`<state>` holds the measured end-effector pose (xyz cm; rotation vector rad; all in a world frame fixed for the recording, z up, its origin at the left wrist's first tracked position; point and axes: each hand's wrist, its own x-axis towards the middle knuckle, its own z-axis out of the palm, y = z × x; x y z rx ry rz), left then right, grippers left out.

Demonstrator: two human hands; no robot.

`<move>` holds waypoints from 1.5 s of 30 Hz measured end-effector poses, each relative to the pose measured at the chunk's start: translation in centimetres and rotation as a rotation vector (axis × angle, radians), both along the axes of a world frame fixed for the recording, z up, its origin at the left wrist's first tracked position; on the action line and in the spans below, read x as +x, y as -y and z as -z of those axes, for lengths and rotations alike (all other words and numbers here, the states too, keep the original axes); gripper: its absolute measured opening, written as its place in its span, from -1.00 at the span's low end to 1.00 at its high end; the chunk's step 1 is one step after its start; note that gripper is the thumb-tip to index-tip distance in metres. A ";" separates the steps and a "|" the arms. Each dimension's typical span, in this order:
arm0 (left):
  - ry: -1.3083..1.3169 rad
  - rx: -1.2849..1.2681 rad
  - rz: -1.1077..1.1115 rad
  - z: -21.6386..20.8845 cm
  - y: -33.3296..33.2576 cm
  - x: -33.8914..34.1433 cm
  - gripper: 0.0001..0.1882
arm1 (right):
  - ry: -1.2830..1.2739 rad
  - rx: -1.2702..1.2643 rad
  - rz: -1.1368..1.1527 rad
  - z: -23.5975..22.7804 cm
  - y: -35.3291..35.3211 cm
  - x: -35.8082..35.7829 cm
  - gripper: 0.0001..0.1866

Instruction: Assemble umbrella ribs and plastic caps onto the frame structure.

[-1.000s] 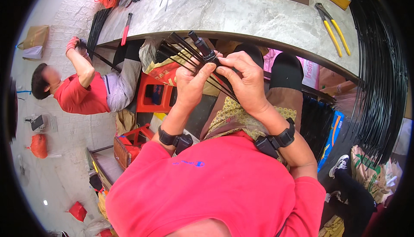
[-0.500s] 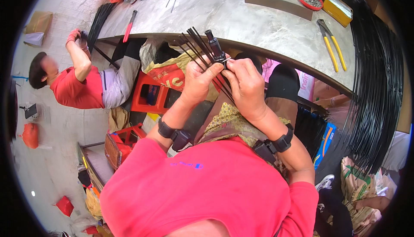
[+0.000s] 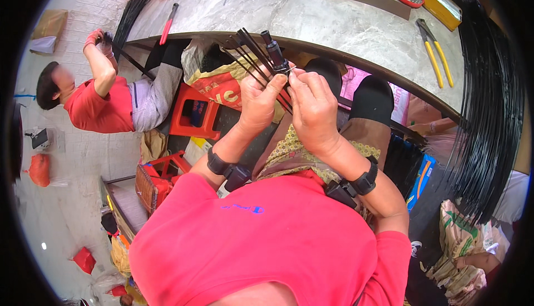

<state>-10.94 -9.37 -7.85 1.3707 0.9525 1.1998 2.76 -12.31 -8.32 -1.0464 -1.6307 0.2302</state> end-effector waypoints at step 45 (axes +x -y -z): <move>-0.263 0.395 0.190 -0.7 -0.6 5.0 -0.89 | -0.559 -0.568 -0.208 -2.0 1.8 8.5 -0.84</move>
